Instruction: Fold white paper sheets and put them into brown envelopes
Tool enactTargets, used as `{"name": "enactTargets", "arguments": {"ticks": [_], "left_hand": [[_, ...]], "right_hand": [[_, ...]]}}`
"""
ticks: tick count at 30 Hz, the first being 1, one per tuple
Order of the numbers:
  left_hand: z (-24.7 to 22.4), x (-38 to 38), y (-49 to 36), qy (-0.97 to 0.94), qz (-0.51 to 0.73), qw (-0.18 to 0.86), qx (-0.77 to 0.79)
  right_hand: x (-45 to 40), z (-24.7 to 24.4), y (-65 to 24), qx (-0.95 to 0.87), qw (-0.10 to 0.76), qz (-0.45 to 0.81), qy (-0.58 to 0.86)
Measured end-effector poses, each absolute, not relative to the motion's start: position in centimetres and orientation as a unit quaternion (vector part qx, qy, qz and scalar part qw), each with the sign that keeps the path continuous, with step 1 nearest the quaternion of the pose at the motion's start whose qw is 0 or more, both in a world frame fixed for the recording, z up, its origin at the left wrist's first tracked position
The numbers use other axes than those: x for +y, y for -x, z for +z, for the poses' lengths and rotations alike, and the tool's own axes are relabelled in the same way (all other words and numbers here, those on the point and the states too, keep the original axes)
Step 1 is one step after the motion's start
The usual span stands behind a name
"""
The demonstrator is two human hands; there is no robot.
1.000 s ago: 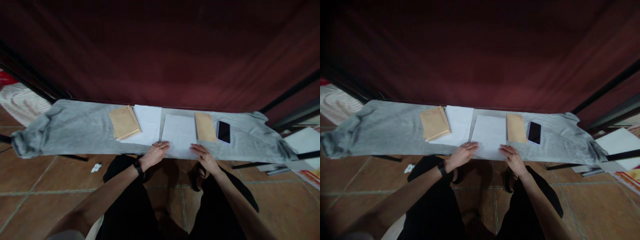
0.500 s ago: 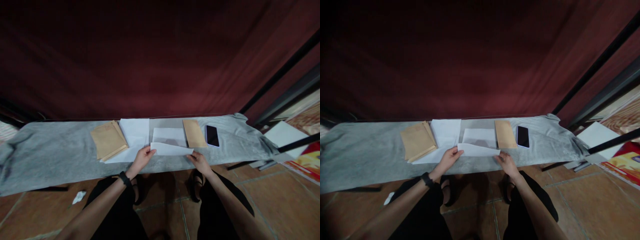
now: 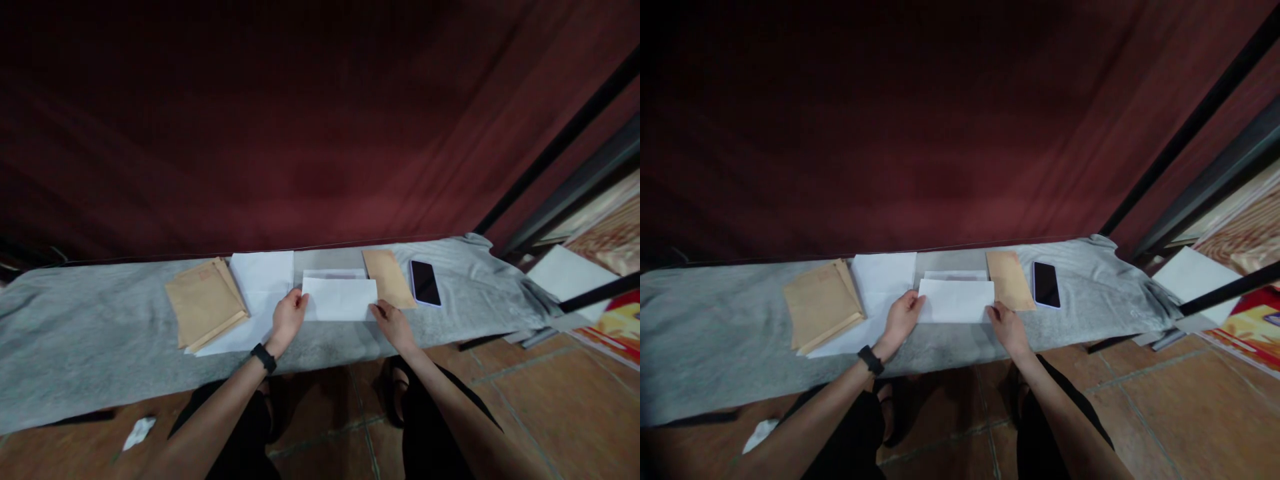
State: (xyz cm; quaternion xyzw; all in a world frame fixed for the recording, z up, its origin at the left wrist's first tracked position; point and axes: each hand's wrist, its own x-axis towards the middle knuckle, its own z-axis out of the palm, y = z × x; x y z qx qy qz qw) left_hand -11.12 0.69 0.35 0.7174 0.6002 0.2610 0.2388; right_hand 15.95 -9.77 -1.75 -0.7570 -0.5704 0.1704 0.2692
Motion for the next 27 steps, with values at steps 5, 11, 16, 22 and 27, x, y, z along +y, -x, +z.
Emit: {"name": "enactTargets", "arguments": {"ticks": [5, 11, 16, 22, 27], "left_hand": [[1.2, 1.5, 10.2, -0.728, 0.172, 0.166, 0.642], [1.3, 2.7, 9.4, -0.712, 0.157, 0.174, 0.662], [0.4, 3.7, 9.8, -0.677, 0.234, 0.263, 0.646], [-0.9, 3.4, 11.2, -0.647, 0.316, 0.375, 0.584], [-0.9, 3.1, 11.0, -0.664, 0.263, 0.357, 0.602]], "right_hand": [[-8.1, -0.9, -15.7, -0.563, 0.194, 0.153, 0.789], [-7.1, -0.5, -15.4, -0.552, 0.164, 0.139, 0.806], [-6.6, -0.2, -14.5, -0.529, 0.132, 0.101, 0.832], [-5.9, 0.3, -14.5, -0.53, 0.133, 0.106, 0.831], [-5.8, 0.3, -15.2, -0.537, 0.147, 0.137, 0.819]]}}
